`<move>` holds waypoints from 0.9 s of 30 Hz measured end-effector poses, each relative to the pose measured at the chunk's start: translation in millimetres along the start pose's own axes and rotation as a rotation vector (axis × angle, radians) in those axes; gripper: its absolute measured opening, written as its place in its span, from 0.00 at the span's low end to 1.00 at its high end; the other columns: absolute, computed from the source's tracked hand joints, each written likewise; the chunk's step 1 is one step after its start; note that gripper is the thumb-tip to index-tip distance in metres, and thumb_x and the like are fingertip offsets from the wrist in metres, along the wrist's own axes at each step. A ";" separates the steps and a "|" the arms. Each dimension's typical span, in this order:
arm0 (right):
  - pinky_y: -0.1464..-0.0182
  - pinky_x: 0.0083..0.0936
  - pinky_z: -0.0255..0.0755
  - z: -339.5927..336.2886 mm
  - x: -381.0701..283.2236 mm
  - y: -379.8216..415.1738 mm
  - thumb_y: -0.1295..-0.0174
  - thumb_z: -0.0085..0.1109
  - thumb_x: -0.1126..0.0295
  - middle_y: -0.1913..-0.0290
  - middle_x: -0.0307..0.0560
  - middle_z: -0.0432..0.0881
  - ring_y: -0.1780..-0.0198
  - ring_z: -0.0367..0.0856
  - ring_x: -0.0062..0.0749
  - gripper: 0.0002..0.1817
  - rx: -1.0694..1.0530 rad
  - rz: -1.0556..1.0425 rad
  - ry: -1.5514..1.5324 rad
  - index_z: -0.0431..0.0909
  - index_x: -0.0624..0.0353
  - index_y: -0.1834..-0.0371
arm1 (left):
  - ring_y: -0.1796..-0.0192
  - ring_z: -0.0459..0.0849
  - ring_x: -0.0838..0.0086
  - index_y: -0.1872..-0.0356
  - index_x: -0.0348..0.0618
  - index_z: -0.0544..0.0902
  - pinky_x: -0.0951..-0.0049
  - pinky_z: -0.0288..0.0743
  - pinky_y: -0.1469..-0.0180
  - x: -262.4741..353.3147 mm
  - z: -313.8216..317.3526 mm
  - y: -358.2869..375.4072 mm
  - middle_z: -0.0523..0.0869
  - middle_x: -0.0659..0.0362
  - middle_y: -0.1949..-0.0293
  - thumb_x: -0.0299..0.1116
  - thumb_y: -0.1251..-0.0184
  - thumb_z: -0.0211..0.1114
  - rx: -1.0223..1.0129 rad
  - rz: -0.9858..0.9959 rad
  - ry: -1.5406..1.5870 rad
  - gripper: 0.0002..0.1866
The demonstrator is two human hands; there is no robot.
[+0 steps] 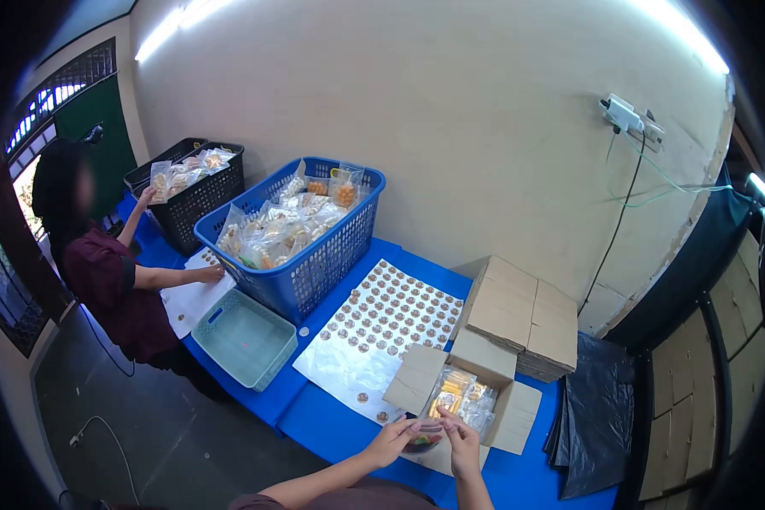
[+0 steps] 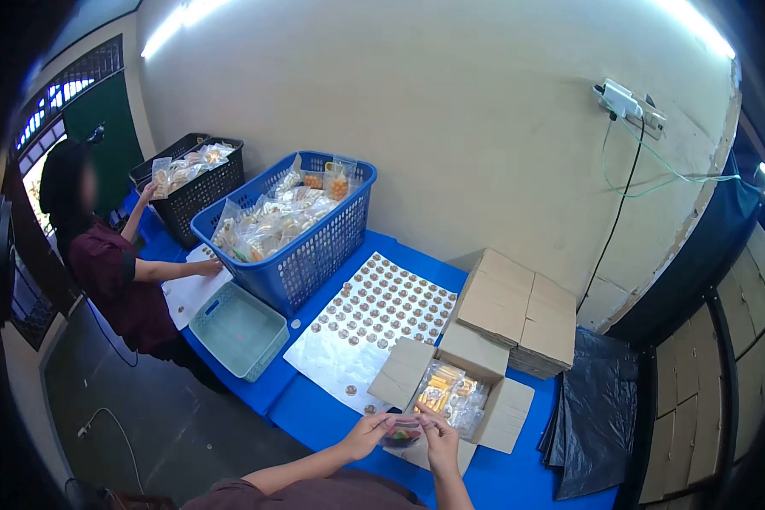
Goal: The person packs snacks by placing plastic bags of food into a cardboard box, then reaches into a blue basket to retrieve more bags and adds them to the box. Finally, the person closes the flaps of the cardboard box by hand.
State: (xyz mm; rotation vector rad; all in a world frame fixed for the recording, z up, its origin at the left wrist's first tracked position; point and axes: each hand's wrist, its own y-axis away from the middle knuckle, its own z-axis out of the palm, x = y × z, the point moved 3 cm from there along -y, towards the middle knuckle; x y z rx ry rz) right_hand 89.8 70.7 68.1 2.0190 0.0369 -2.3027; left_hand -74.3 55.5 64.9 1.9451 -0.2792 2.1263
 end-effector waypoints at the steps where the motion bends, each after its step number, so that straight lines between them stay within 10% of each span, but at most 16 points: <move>1: 0.38 0.33 0.65 -0.7 1.4 0.0 0.35 0.57 0.67 0.45 0.54 0.79 0.41 0.74 0.36 0.12 -0.005 0.005 -0.001 0.83 0.64 0.58 | 0.49 0.81 0.73 0.43 0.46 0.78 0.53 0.41 0.26 -0.1 -0.1 0.6 0.86 0.59 0.55 0.44 0.25 0.47 0.006 -0.004 0.001 0.20; 7: 0.42 0.26 0.69 -2.4 -33.1 5.0 0.28 0.46 0.58 0.45 0.55 0.79 0.45 0.78 0.36 0.24 0.180 -0.108 0.014 0.74 0.70 0.44 | 0.34 0.69 0.64 0.32 0.39 0.61 0.64 0.54 0.29 23.7 -15.1 0.3 0.65 0.50 0.32 0.39 0.28 0.53 0.172 0.184 -0.060 0.28; 14: 0.37 0.34 0.64 32.2 -30.6 12.5 0.26 0.39 0.57 0.38 0.57 0.71 0.35 0.69 0.41 0.27 -0.179 -0.345 0.033 0.64 0.68 0.34 | 0.39 0.73 0.70 0.33 0.40 0.63 0.68 0.66 0.37 32.8 11.9 3.3 0.72 0.52 0.38 0.40 0.30 0.58 0.172 0.364 -0.180 0.29; 19: 0.42 0.32 0.67 21.8 -25.5 1.7 0.44 0.66 0.73 0.40 0.50 0.68 0.43 0.70 0.35 0.29 0.240 -0.231 0.234 0.70 0.61 0.37 | 0.50 0.79 0.79 0.41 0.40 0.72 0.78 0.75 0.50 1.1 -7.4 1.6 0.79 0.59 0.46 0.43 0.28 0.56 0.043 -0.041 -0.148 0.22; 22: 0.44 0.29 0.68 13.9 -2.0 -7.1 0.42 0.64 0.72 0.42 0.51 0.72 0.44 0.72 0.33 0.22 -0.109 -0.215 0.123 0.75 0.63 0.43 | 0.51 0.79 0.79 0.41 0.40 0.74 0.79 0.74 0.51 -13.5 -12.0 2.1 0.80 0.60 0.48 0.45 0.25 0.50 0.076 -0.147 -0.002 0.22; 27: 0.46 0.24 0.69 8.2 2.9 -3.1 0.36 0.59 0.70 0.48 0.50 0.79 0.48 0.76 0.30 0.15 0.049 0.003 -0.177 0.78 0.66 0.48 | 0.47 0.76 0.80 0.40 0.39 0.71 0.77 0.74 0.51 -19.8 -6.1 2.4 0.80 0.57 0.50 0.45 0.24 0.48 0.014 -0.124 0.172 0.22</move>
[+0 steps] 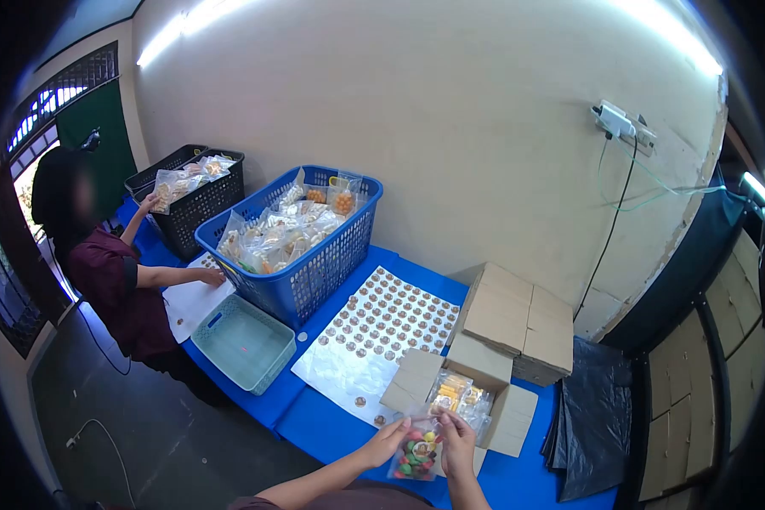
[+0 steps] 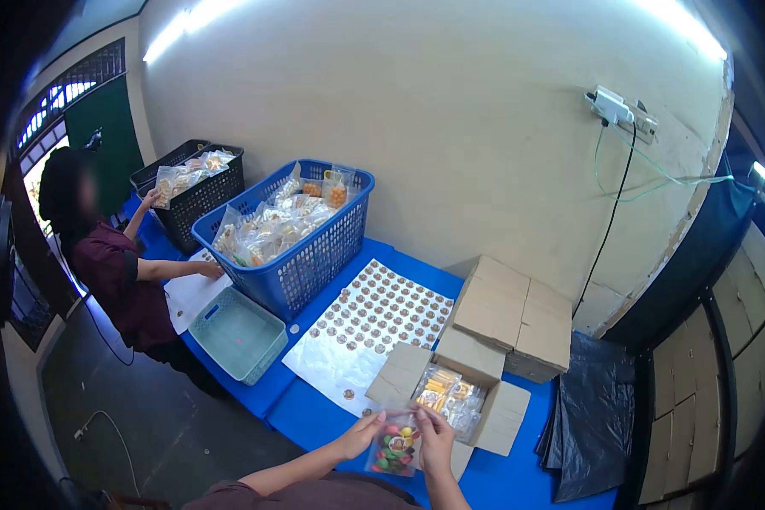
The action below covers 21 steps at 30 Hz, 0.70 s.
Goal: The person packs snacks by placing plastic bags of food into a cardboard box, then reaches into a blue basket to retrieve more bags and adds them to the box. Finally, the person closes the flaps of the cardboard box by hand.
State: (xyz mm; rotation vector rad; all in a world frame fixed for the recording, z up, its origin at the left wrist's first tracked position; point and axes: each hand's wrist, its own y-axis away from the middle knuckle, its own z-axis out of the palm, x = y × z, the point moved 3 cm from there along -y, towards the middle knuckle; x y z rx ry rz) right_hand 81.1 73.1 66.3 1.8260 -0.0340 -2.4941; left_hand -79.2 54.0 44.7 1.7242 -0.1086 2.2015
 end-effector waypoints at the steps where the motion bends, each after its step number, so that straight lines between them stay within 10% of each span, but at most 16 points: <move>1: 0.47 0.23 0.70 -3.1 0.8 -2.8 0.34 0.56 0.69 0.50 0.50 0.80 0.49 0.77 0.29 0.15 0.113 0.060 -0.160 0.77 0.66 0.48 | 0.46 0.75 0.79 0.37 0.40 0.69 0.77 0.73 0.49 19.5 7.0 1.1 0.79 0.57 0.50 0.45 0.24 0.48 -0.024 -0.075 -0.044 0.24; 6: 0.47 0.23 0.70 -4.0 -12.5 -4.4 0.33 0.55 0.66 0.49 0.47 0.79 0.47 0.75 0.28 0.20 0.074 0.073 -0.350 0.71 0.64 0.40 | 0.58 0.79 0.83 0.34 0.48 0.65 0.83 0.75 0.64 23.9 17.0 7.7 0.79 0.62 0.50 0.46 0.26 0.51 -0.113 -0.154 -0.128 0.25; 13: 0.52 0.19 0.72 11.7 -9.3 21.0 0.36 0.59 0.66 0.49 0.46 0.78 0.50 0.75 0.23 0.23 -0.207 0.268 0.057 0.69 0.61 0.39 | 0.57 0.79 0.83 0.35 0.47 0.65 0.82 0.75 0.63 19.6 10.3 4.8 0.79 0.63 0.50 0.46 0.26 0.51 -0.087 0.080 0.004 0.24; 18: 0.51 0.18 0.70 -7.9 4.6 8.4 0.33 0.56 0.66 0.51 0.42 0.80 0.55 0.78 0.24 0.16 0.063 0.079 -0.136 0.76 0.65 0.47 | 0.51 0.78 0.80 0.35 0.45 0.65 0.79 0.74 0.52 15.5 10.4 4.8 0.78 0.59 0.47 0.42 0.24 0.49 -0.128 -0.068 0.008 0.22; 21: 0.48 0.20 0.70 -11.8 -19.0 6.6 0.33 0.56 0.67 0.51 0.43 0.81 0.51 0.77 0.26 0.13 -0.124 0.002 0.125 0.81 0.66 0.54 | 0.53 0.79 0.79 0.34 0.42 0.63 0.78 0.73 0.51 17.5 9.1 3.3 0.79 0.57 0.48 0.40 0.24 0.49 -0.202 0.049 -0.204 0.23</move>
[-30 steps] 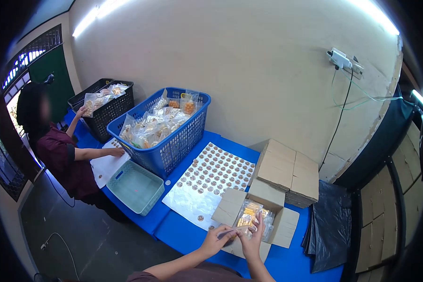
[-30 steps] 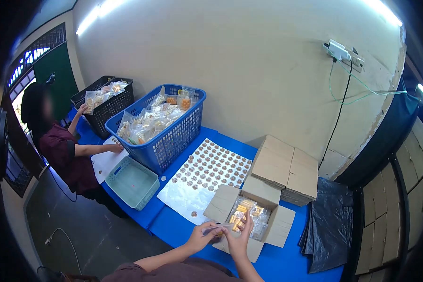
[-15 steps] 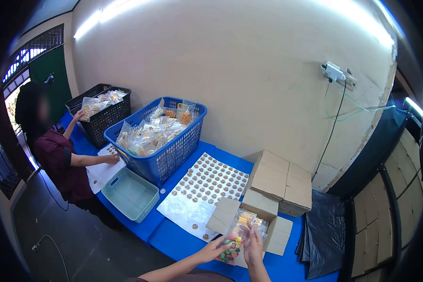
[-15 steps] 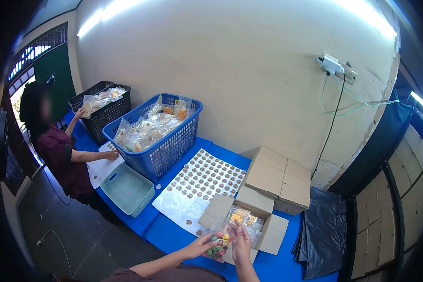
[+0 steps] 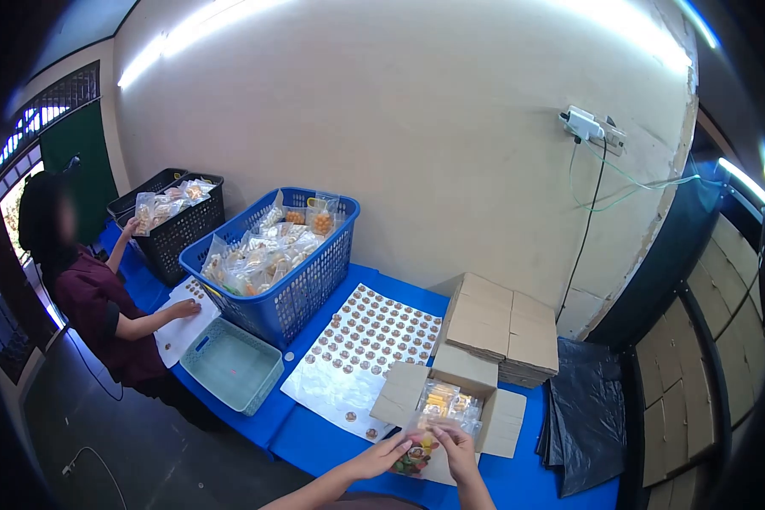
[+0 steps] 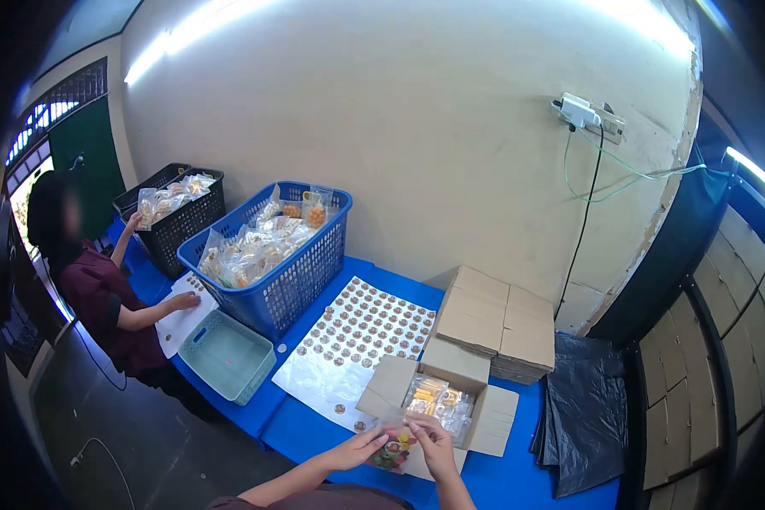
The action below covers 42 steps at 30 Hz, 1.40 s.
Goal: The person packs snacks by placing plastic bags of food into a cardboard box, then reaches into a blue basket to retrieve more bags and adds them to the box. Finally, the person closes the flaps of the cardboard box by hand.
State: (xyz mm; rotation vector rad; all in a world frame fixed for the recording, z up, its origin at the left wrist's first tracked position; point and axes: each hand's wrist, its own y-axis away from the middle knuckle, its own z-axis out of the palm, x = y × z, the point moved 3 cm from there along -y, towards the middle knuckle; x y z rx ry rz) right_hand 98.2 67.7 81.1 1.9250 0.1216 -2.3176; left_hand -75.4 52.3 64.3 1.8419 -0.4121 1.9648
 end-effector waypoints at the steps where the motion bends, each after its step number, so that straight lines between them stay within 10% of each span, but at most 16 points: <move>1: 0.47 0.23 0.69 -2.1 -3.3 -0.1 0.33 0.55 0.68 0.53 0.45 0.82 0.49 0.76 0.26 0.12 -0.041 0.023 0.070 0.83 0.65 0.57 | 0.53 0.79 0.79 0.34 0.42 0.63 0.78 0.73 0.51 -1.0 -2.2 0.4 0.79 0.57 0.48 0.40 0.24 0.49 -0.004 -0.001 0.001 0.23; 10: 0.37 0.29 0.63 6.9 -2.3 5.7 0.29 0.48 0.65 0.44 0.49 0.78 0.42 0.74 0.36 0.15 -0.102 -0.201 0.344 0.78 0.59 0.46 | 0.57 0.81 0.76 0.63 0.33 0.83 0.75 0.73 0.51 8.7 -52.4 8.0 0.85 0.56 0.61 0.38 0.25 0.49 0.360 0.125 -0.042 0.19; 14: 0.43 0.24 0.69 2.4 -13.9 -0.9 0.27 0.43 0.62 0.39 0.48 0.74 0.46 0.77 0.30 0.21 -0.015 0.017 0.112 0.73 0.65 0.40 | 0.47 0.79 0.70 0.50 0.33 0.78 0.69 0.71 0.45 8.0 -54.1 9.9 0.83 0.53 0.52 0.40 0.25 0.49 0.327 0.161 0.091 0.19; 17: 0.36 0.30 0.62 22.9 -34.5 -1.0 0.28 0.45 0.61 0.36 0.52 0.71 0.40 0.72 0.38 0.19 -0.069 -0.036 0.174 0.74 0.56 0.39 | 0.33 0.65 0.62 0.28 0.39 0.49 0.61 0.63 0.36 36.0 -13.7 7.0 0.62 0.52 0.33 0.48 0.29 0.56 0.119 0.272 0.043 0.38; 19: 0.36 0.32 0.61 44.0 -52.0 0.2 0.29 0.47 0.60 0.33 0.53 0.65 0.37 0.67 0.40 0.20 -0.359 -0.462 0.594 0.74 0.54 0.38 | 0.34 0.65 0.62 0.27 0.41 0.49 0.61 0.63 0.36 27.4 -4.4 5.4 0.62 0.53 0.33 0.49 0.31 0.57 0.106 0.196 -0.023 0.40; 26: 0.38 0.34 0.63 39.2 -31.7 1.3 0.38 0.61 0.65 0.39 0.52 0.67 0.36 0.64 0.40 0.26 0.042 -0.196 0.468 0.71 0.52 0.36 | 0.51 0.78 0.76 0.41 0.35 0.73 0.76 0.71 0.49 11.7 -16.9 5.3 0.81 0.58 0.54 0.46 0.28 0.55 0.252 0.094 0.037 0.25; 30: 0.41 0.32 0.66 29.6 -17.7 -4.1 0.40 0.62 0.68 0.43 0.50 0.74 0.41 0.71 0.39 0.17 -0.172 -0.244 0.344 0.79 0.60 0.48 | 0.61 0.79 0.79 0.50 0.36 0.81 0.79 0.72 0.57 21.7 -12.7 15.4 0.85 0.63 0.65 0.47 0.25 0.50 0.235 0.022 0.035 0.23; 35: 0.59 0.18 0.74 37.8 -30.0 -1.7 0.30 0.50 0.66 0.46 0.46 0.77 0.49 0.75 0.25 0.14 -0.133 -0.135 0.175 0.81 0.62 0.52 | 0.48 0.76 0.77 0.40 0.40 0.73 0.75 0.69 0.46 30.7 -9.6 13.6 0.78 0.57 0.47 0.45 0.24 0.46 0.200 0.060 0.033 0.22; 38: 0.59 0.17 0.73 33.0 -15.9 -2.2 0.29 0.49 0.64 0.47 0.47 0.77 0.50 0.76 0.24 0.16 0.042 -0.157 0.161 0.79 0.63 0.48 | 0.43 0.75 0.73 0.32 0.43 0.62 0.72 0.68 0.42 21.7 -12.4 11.4 0.68 0.55 0.37 0.43 0.25 0.50 0.535 0.238 0.066 0.26; 42: 0.53 0.19 0.71 41.1 -23.2 -1.9 0.27 0.44 0.63 0.47 0.49 0.77 0.50 0.75 0.25 0.19 0.232 0.030 0.041 0.75 0.64 0.43 | 0.39 0.74 0.67 0.31 0.41 0.59 0.69 0.66 0.38 25.1 -25.1 13.0 0.65 0.53 0.35 0.40 0.28 0.55 0.440 0.246 0.094 0.29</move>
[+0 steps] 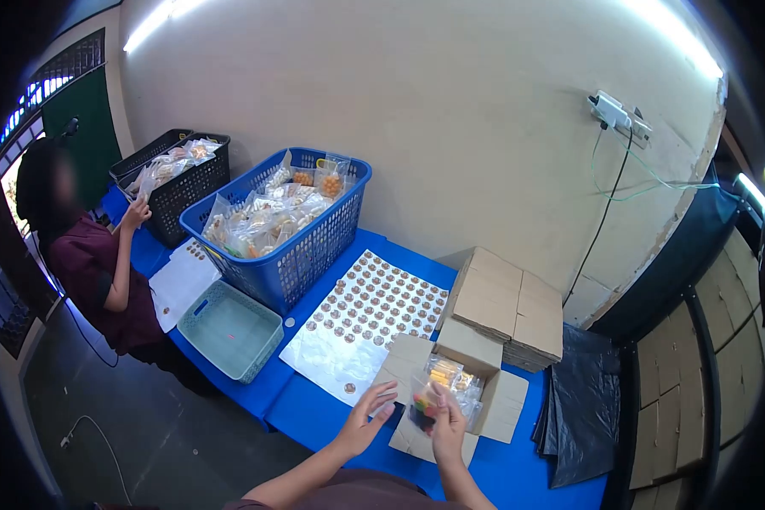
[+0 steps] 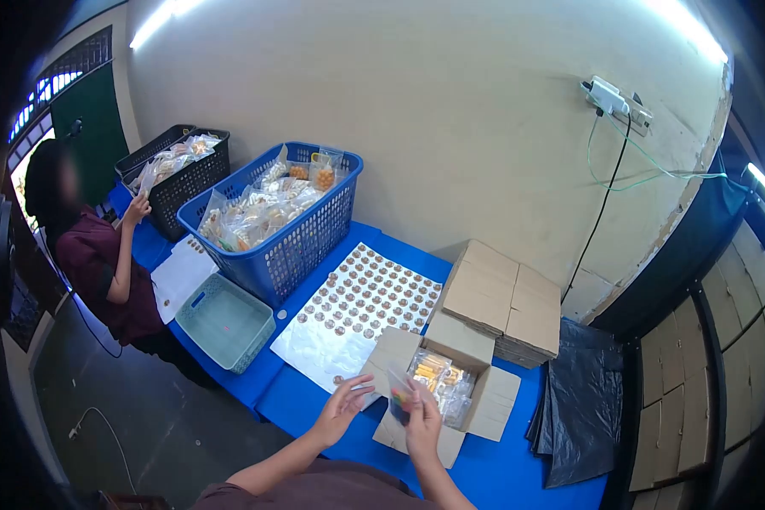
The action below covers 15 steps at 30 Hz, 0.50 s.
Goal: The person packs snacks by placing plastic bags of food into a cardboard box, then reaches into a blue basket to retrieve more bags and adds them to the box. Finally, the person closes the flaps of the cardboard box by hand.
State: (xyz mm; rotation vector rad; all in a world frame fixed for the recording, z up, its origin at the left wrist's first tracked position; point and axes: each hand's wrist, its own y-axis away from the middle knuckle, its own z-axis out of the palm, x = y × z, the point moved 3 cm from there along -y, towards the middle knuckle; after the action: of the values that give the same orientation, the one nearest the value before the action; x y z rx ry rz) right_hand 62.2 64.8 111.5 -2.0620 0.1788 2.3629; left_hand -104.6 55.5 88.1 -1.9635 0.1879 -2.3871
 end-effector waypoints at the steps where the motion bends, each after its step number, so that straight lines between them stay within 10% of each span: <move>1: 0.50 0.22 0.70 2.3 13.5 -2.3 0.26 0.41 0.62 0.47 0.50 0.76 0.51 0.75 0.27 0.20 -0.137 -0.105 0.047 0.73 0.64 0.41 | 0.38 0.73 0.66 0.33 0.40 0.60 0.68 0.66 0.37 2.4 3.7 0.3 0.65 0.52 0.35 0.39 0.28 0.56 -0.075 0.046 -0.094 0.28; 4: 0.43 0.29 0.66 22.8 6.5 6.3 0.28 0.44 0.64 0.44 0.53 0.72 0.48 0.73 0.35 0.21 -0.370 -0.276 0.080 0.69 0.63 0.37 | 0.40 0.74 0.69 0.35 0.38 0.64 0.69 0.66 0.38 2.0 19.5 6.9 0.69 0.53 0.37 0.38 0.29 0.58 -0.174 -0.044 0.010 0.26; 7: 0.39 0.31 0.63 25.9 -6.9 10.3 0.38 0.57 0.72 0.42 0.51 0.68 0.39 0.67 0.37 0.21 0.003 -0.403 0.390 0.72 0.61 0.40 | 0.48 0.77 0.79 0.42 0.37 0.74 0.76 0.69 0.45 -5.9 16.6 8.8 0.81 0.59 0.51 0.42 0.27 0.55 -0.063 -0.113 0.026 0.21; 15: 0.41 0.30 0.66 6.0 11.5 2.7 0.33 0.54 0.68 0.45 0.49 0.76 0.41 0.72 0.33 0.13 -0.237 -0.116 -0.013 0.80 0.62 0.51 | 0.45 0.75 0.76 0.38 0.41 0.71 0.73 0.70 0.44 -2.0 23.3 13.8 0.78 0.57 0.46 0.44 0.24 0.49 -0.188 -0.316 0.250 0.22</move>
State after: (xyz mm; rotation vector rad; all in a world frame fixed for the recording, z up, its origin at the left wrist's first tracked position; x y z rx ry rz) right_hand 54.5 61.8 101.1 -2.0838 -0.2260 2.4291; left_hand -82.0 40.6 88.8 -1.8821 0.1208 -2.9171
